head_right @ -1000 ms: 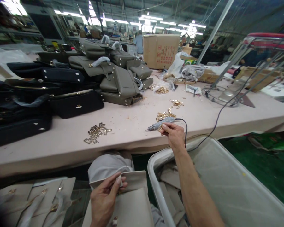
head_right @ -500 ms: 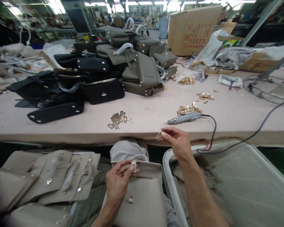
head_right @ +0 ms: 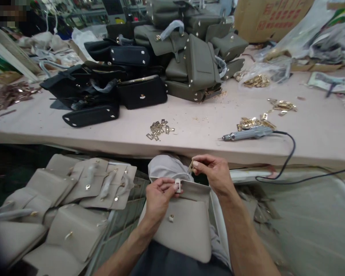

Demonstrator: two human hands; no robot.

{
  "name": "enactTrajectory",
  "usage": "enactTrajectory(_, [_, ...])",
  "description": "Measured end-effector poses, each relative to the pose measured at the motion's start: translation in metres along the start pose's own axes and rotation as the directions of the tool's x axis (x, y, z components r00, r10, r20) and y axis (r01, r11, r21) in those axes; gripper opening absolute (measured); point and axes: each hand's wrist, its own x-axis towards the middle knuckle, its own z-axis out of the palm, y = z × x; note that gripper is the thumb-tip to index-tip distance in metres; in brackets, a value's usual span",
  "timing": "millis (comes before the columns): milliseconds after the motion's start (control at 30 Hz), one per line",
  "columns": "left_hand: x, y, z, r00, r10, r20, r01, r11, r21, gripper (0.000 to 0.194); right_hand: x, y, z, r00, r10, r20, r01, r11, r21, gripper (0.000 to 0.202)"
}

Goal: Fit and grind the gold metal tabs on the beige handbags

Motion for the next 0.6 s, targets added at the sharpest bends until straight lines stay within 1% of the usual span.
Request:
enactTrajectory(100, [-0.002, 0.003, 0.001, 1.000, -0.008, 0.028, 0.008, 1.000, -0.015, 0.041, -0.008, 0.000, 0.007, 0.999, 0.015, 0.040, -0.013, 0.998, -0.056, 0.028])
enactTrajectory(233, [-0.004, 0.006, 0.000, 0.998, -0.027, 0.058, 0.030, 0.998, -0.047, 0.038, -0.018, 0.001, 0.020, 0.984, 0.030, 0.175, 0.000, 0.985, -0.171, 0.022])
enactTrajectory(300, [-0.004, 0.006, -0.002, 0.998, -0.028, 0.060, 0.031, 0.998, -0.056, 0.038, -0.021, 0.004, 0.026, 0.974, 0.051, 0.220, -0.004, 0.978, -0.209, 0.022])
enactTrajectory(467, [-0.003, 0.004, -0.005, 0.995, -0.029, 0.091, 0.034, 0.998, -0.053, 0.036, -0.024, 0.016, 0.034, 0.963, 0.119, 0.241, -0.058, 0.967, -0.248, 0.025])
enactTrajectory(600, [-0.003, 0.004, -0.005, 0.994, -0.028, 0.108, 0.035, 0.997, -0.067, 0.033, -0.025, 0.019, 0.035, 0.966, 0.131, 0.223, -0.068, 0.961, -0.268, 0.027])
